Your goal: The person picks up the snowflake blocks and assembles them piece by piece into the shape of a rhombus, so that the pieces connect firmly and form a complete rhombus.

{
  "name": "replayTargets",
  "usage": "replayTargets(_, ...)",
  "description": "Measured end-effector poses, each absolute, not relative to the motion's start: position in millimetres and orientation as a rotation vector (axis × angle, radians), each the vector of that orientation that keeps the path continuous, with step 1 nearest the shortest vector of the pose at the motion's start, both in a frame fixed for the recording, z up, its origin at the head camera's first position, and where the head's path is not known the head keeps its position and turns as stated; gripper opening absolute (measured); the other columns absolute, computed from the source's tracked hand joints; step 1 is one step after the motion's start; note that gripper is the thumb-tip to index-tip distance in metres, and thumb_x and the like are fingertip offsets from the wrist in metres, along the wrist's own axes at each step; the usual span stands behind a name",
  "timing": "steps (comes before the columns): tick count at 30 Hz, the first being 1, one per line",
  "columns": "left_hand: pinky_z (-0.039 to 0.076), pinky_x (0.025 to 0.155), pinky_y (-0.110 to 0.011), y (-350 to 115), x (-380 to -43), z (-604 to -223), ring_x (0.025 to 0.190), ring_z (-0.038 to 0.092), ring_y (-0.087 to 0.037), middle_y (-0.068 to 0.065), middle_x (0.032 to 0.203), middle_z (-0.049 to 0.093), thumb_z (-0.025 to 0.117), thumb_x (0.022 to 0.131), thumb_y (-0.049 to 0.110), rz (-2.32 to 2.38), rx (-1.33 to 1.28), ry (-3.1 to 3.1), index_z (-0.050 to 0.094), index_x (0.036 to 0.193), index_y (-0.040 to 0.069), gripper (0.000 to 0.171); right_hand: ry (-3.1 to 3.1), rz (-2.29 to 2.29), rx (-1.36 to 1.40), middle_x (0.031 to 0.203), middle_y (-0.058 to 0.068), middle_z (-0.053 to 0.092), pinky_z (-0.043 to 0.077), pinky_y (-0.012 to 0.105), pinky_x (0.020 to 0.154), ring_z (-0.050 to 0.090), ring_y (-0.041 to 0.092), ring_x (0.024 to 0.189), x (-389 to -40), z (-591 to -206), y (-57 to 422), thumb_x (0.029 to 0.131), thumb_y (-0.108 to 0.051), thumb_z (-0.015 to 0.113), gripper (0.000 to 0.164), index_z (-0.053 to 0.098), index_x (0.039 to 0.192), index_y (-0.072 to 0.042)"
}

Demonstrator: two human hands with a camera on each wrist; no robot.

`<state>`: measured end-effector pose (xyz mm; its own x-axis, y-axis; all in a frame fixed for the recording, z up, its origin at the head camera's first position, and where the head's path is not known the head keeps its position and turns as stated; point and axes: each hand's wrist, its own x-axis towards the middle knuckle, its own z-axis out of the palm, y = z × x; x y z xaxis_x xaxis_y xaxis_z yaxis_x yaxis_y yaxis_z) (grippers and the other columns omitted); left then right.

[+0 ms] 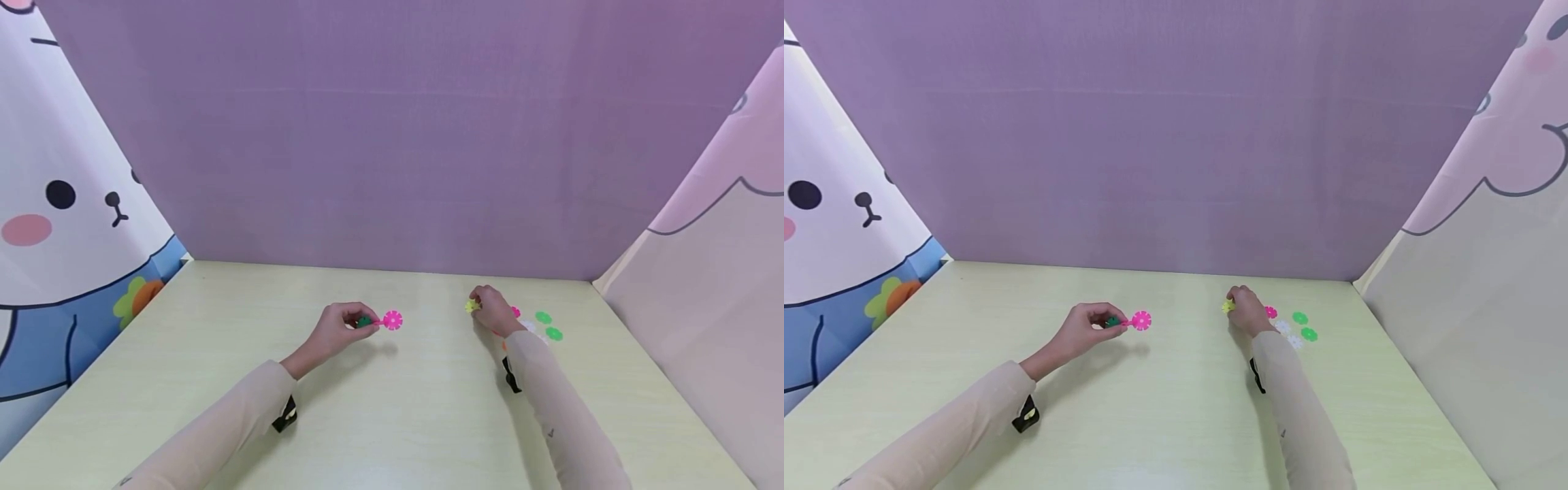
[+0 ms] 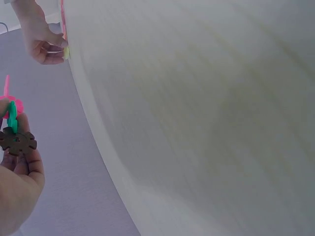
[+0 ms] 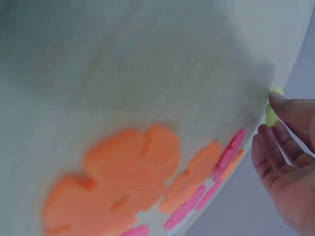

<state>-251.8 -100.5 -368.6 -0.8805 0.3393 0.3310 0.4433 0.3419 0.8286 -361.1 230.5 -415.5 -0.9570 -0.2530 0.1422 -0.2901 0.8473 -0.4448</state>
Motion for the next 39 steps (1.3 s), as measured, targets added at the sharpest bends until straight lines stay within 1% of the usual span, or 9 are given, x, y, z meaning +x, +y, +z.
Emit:
replayTargets(4, 0.048, 0.057, -0.018, -100.8, -251.7, -368.9, 0.068, 0.058, -0.028, -0.015, 0.088, 0.068, 0.068, 0.080, 0.004, -1.598, -0.733, -2.485, 0.068, 0.089, 0.000, 0.010, -2.887, 0.729, 0.456, 0.088, 0.018, 0.053, 0.047, 0.036, 0.072, 0.051, 0.027, 0.081, -359.4, -412.7, 228.5, 0.071, 0.012, 0.059, 0.026, 0.058, 0.096, 0.007)
replayTargets(9, 0.047, 0.057, -0.018, -101.3, -251.9, -368.8, 0.068, 0.058, -0.029, -0.015, 0.088, 0.068, 0.068, 0.080, 0.005, -1.598, -0.739, -2.489, 0.068, 0.089, 0.000, 0.011, -2.865, 0.786, 0.446, 0.085, 0.017, 0.058, 0.049, 0.035, 0.072, 0.055, 0.026, 0.079, -357.4, -409.6, 228.0, 0.073, 0.014, 0.055, 0.018, 0.061, 0.088, 0.005)
replayTargets(13, 0.048, 0.058, -0.018, -102.0, -252.2, -368.9, 0.068, 0.058, -0.026, -0.015, 0.089, 0.068, 0.068, 0.080, 0.005, -1.600, -0.740, -2.490, 0.068, 0.090, 0.000, 0.011, -2.857, 0.887, 0.458, 0.087, 0.019, 0.062, 0.051, 0.036, 0.073, 0.059, 0.028, 0.081, -355.6, -405.3, 228.5, 0.078, 0.012, 0.055, 0.015, 0.061, 0.090, 0.005)
replayTargets(17, 0.048, 0.058, -0.018, -103.0, -252.4, -369.3, 0.068, 0.058, -0.025, -0.015, 0.088, 0.068, 0.068, 0.080, 0.004, -1.614, -0.735, -2.487, 0.068, 0.090, 0.000, 0.011, -2.820, 0.979, 0.448, 0.088, 0.018, 0.063, 0.052, 0.036, 0.073, 0.060, 0.028, 0.081, -351.2, -398.2, 226.8, 0.081, 0.009, 0.057, 0.012, 0.062, 0.092, 0.005)
replayTargets(22, 0.048, 0.058, -0.019, -104.2, -252.1, -368.9, 0.068, 0.057, -0.025, -0.014, 0.088, 0.068, 0.067, 0.080, 0.004, -1.606, -0.736, -2.488, 0.068, 0.090, 0.000, 0.011, -2.736, 1.044, 0.434, 0.086, 0.018, 0.065, 0.052, 0.033, 0.070, 0.062, 0.028, 0.077, -342.0, -389.8, 222.0, 0.080, 0.005, 0.061, 0.010, 0.063, 0.090, 0.004)
replayTargets(28, 0.047, 0.058, -0.018, -104.7, -252.1, -368.6, 0.067, 0.056, -0.024, -0.015, 0.087, 0.068, 0.067, 0.080, 0.004, -1.595, -0.745, -2.486, 0.068, 0.089, 0.000, 0.010, -2.693, 1.157, 0.415, 0.086, 0.017, 0.065, 0.050, 0.023, 0.063, 0.061, 0.024, 0.076, -330.2, -383.0, 216.1, 0.080, 0.002, 0.063, 0.010, 0.063, 0.090, 0.004)
replayTargets(31, 0.047, 0.058, -0.018, -104.8, -252.7, -369.1, 0.066, 0.056, -0.021, -0.015, 0.087, 0.068, 0.067, 0.080, 0.004, -1.610, -0.743, -2.485, 0.068, 0.089, 0.000, 0.010, -2.651, 1.239, 0.444, 0.085, 0.018, 0.066, 0.049, 0.020, 0.062, 0.063, 0.023, 0.075, -324.0, -381.6, 212.0, 0.079, 0.003, 0.064, 0.011, 0.064, 0.090, 0.004)
replayTargets(35, 0.047, 0.058, -0.018, -103.9, -252.8, -369.3, 0.065, 0.056, -0.018, -0.015, 0.087, 0.068, 0.067, 0.080, 0.004, -1.621, -0.737, -2.485, 0.068, 0.089, 0.000, 0.010, -2.594, 1.341, 0.515, 0.085, 0.020, 0.066, 0.049, 0.017, 0.062, 0.064, 0.024, 0.075, -314.4, -379.6, 202.7, 0.078, 0.005, 0.064, 0.011, 0.064, 0.089, 0.006)
replayTargets(39, 0.047, 0.057, -0.018, -102.8, -252.8, -370.2, 0.066, 0.057, -0.020, -0.016, 0.088, 0.068, 0.068, 0.080, 0.004, -1.620, -0.733, -2.485, 0.068, 0.090, -0.001, 0.011, -2.598, 1.386, 0.542, 0.086, 0.024, 0.064, 0.049, 0.017, 0.062, 0.064, 0.030, 0.077, -302.4, -374.2, 190.0, 0.078, 0.007, 0.063, 0.012, 0.061, 0.089, 0.010)
